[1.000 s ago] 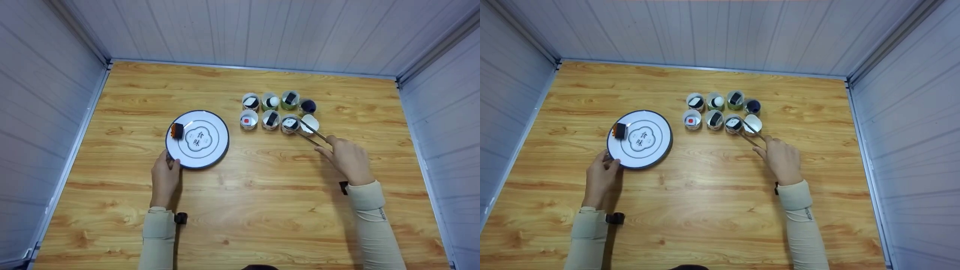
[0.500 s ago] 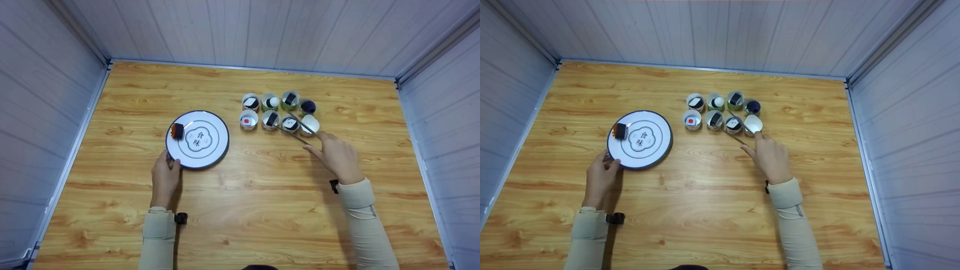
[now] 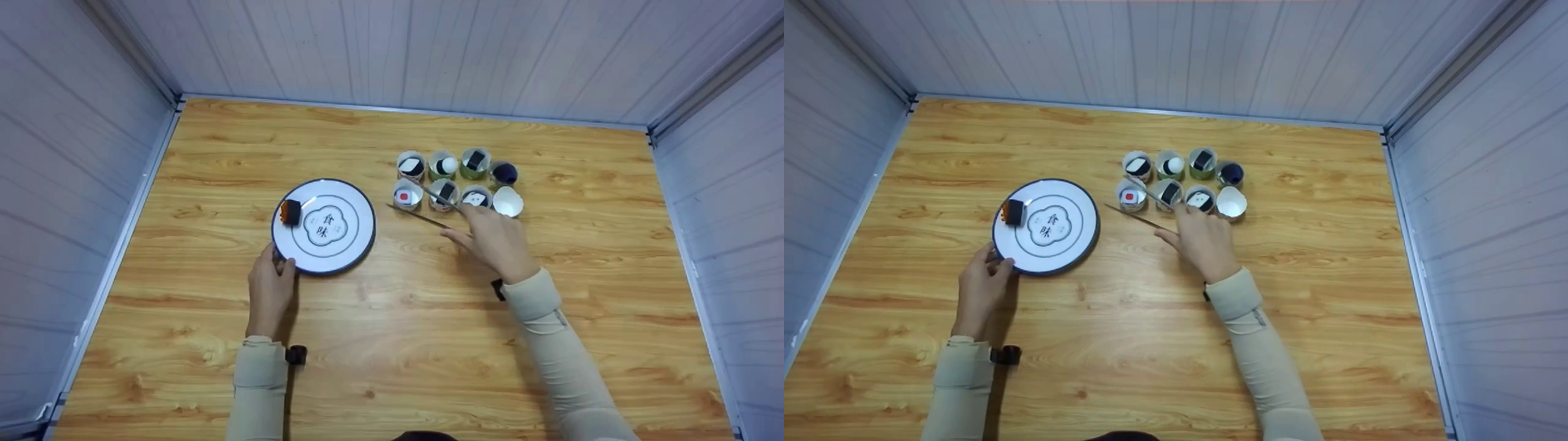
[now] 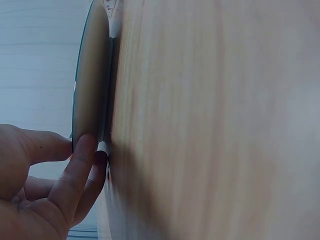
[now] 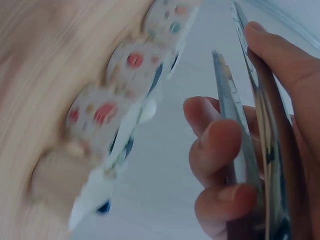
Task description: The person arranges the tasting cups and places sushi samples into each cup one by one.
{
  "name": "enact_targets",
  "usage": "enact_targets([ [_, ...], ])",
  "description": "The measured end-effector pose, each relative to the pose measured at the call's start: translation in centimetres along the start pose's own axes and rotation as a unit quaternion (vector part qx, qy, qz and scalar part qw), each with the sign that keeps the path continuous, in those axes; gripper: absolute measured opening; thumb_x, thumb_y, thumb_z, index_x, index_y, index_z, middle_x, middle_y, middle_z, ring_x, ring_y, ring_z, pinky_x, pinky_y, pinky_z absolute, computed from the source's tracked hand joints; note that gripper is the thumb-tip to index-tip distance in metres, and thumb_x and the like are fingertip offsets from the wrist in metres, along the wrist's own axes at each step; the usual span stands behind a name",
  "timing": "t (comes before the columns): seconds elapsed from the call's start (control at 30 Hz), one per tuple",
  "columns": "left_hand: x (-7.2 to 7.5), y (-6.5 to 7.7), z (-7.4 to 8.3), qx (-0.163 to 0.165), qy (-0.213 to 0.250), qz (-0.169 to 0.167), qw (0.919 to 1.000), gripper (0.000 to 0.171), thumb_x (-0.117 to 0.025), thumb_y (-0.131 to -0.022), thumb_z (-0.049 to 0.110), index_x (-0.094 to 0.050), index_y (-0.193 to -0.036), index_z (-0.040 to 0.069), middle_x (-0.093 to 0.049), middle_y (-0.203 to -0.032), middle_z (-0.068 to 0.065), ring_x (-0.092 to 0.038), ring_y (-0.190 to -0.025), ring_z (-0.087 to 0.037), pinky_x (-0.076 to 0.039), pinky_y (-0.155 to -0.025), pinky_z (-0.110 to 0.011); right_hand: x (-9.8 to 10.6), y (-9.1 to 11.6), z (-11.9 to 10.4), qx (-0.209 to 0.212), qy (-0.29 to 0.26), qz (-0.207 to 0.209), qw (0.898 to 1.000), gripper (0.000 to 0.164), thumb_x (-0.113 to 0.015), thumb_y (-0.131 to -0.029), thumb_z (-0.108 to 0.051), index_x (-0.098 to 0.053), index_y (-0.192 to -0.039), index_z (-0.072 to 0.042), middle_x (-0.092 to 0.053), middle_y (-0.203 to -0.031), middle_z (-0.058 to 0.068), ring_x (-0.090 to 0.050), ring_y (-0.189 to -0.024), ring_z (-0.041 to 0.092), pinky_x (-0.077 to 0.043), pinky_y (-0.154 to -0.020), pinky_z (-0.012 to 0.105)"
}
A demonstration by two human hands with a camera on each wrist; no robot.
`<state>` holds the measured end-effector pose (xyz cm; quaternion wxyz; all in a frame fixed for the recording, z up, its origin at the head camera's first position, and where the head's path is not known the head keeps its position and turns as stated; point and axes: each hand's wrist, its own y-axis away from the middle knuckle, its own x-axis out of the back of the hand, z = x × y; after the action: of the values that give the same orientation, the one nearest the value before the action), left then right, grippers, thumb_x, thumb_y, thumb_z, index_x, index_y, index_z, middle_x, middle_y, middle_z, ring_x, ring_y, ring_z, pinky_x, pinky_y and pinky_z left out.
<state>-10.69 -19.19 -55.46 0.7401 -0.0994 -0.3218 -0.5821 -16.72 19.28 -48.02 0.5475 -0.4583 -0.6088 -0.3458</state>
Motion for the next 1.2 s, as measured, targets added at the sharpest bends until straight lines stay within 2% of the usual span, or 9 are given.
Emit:
enact_targets([
  [0.07, 0.0, 0.0, 0.1, 0.008, 0.002, -0.003, 1.0000, 0.053, -0.053, -0.103, 0.012, -0.037, -0.152, 0.001, -0.049, -0.144, -0.021, -0.049, -0.128, -0.031, -0.042, -0.106, -0.044, -0.2, -0.9, -1.0, 0.010, 0.000, -0.011, 1.000, 0.059, -0.057, -0.092, -0.065, -0.064, -0.121, -0.013, -0.062, -0.075, 0.004, -0.049, -0.050, 0.020, -0.036, -0.041, 0.034],
  [0.23, -0.1, -0.1, 0.4, 0.024, 0.004, -0.012, 0.9996, 0.053, -0.052, -0.104, 0.013, -0.036, -0.153, 0.005, -0.047, -0.146, -0.019, -0.047, -0.130, -0.030, -0.041, -0.107, -0.043, -0.9, -3.2, -3.4, 0.035, 0.006, -0.030, 0.999, 0.062, -0.056, -0.092, -0.066, -0.065, -0.121, -0.012, -0.062, -0.077, 0.003, -0.048, -0.051, 0.020, -0.034, -0.040, 0.033],
  [0.5, 0.1, -0.1, 0.2, 0.021, 0.007, -0.011, 0.9997, 0.054, -0.052, -0.104, 0.012, -0.035, -0.153, 0.002, -0.048, -0.144, -0.021, -0.049, -0.129, -0.031, -0.042, -0.106, -0.043, -2.1, -5.8, -8.2, 0.090, 0.000, -0.058, 0.994, 0.061, -0.059, -0.091, -0.065, -0.065, -0.123, -0.013, -0.069, -0.094, 0.005, -0.059, -0.065, 0.021, -0.047, -0.049, 0.038],
  [0.63, 0.1, -0.1, 0.2, 0.020, 0.008, -0.012, 0.9997, 0.054, -0.052, -0.104, 0.012, -0.034, -0.154, 0.002, -0.048, -0.144, -0.021, -0.048, -0.130, -0.031, -0.041, -0.107, -0.043, -2.6, -7.1, -10.7, 0.108, 0.008, -0.076, 0.991, 0.058, -0.061, -0.091, -0.063, -0.066, -0.117, -0.012, -0.069, -0.097, 0.004, -0.062, -0.071, 0.021, -0.050, -0.054, 0.040],
  [0.77, 0.1, -0.1, 0.2, 0.022, 0.010, -0.014, 0.9996, 0.054, -0.052, -0.104, 0.012, -0.033, -0.154, 0.002, -0.048, -0.145, -0.020, -0.048, -0.129, -0.030, -0.041, -0.107, -0.042, -3.5, -8.2, -12.6, 0.120, 0.028, -0.072, 0.990, 0.053, -0.063, -0.090, -0.061, -0.067, -0.110, -0.012, -0.068, -0.089, 0.006, -0.062, -0.069, 0.022, -0.049, -0.050, 0.040],
  [0.9, 0.0, 0.0, 0.2, 0.007, 0.012, -0.002, 0.9999, 0.051, -0.053, -0.103, 0.010, -0.038, -0.151, 0.000, -0.057, -0.129, -0.019, -0.056, -0.108, -0.028, -0.048, -0.091, -0.039, -4.3, -8.7, -14.0, 0.126, 0.054, -0.069, 0.988, 0.051, -0.064, -0.090, -0.060, -0.067, -0.107, -0.012, -0.066, -0.083, 0.006, -0.063, -0.068, 0.024, -0.048, -0.050, 0.040],
  [1.0, -0.1, 0.0, 0.2, 0.004, 0.015, 0.002, 0.9999, 0.051, -0.054, -0.102, 0.009, -0.039, -0.150, -0.001, -0.058, -0.120, -0.017, -0.054, -0.096, -0.026, -0.047, -0.081, -0.038, -4.9, -8.9, -14.6, 0.126, 0.072, -0.071, 0.987, 0.052, -0.063, -0.091, -0.061, -0.068, -0.110, -0.013, -0.068, -0.087, 0.005, -0.063, -0.069, 0.025, -0.049, -0.053, 0.040],
  [1.2, 0.0, 0.0, 0.3, 0.019, 0.017, -0.006, 0.9997, 0.053, -0.053, -0.103, 0.010, -0.035, -0.153, 0.000, -0.055, -0.133, -0.018, -0.054, -0.105, -0.025, -0.048, -0.088, -0.038, -5.8, -9.1, -15.1, 0.116, 0.077, -0.077, 0.987, 0.053, -0.062, -0.092, -0.060, -0.069, -0.116, -0.013, -0.070, -0.093, 0.006, -0.062, -0.069, 0.028, -0.049, -0.056, 0.041],
])
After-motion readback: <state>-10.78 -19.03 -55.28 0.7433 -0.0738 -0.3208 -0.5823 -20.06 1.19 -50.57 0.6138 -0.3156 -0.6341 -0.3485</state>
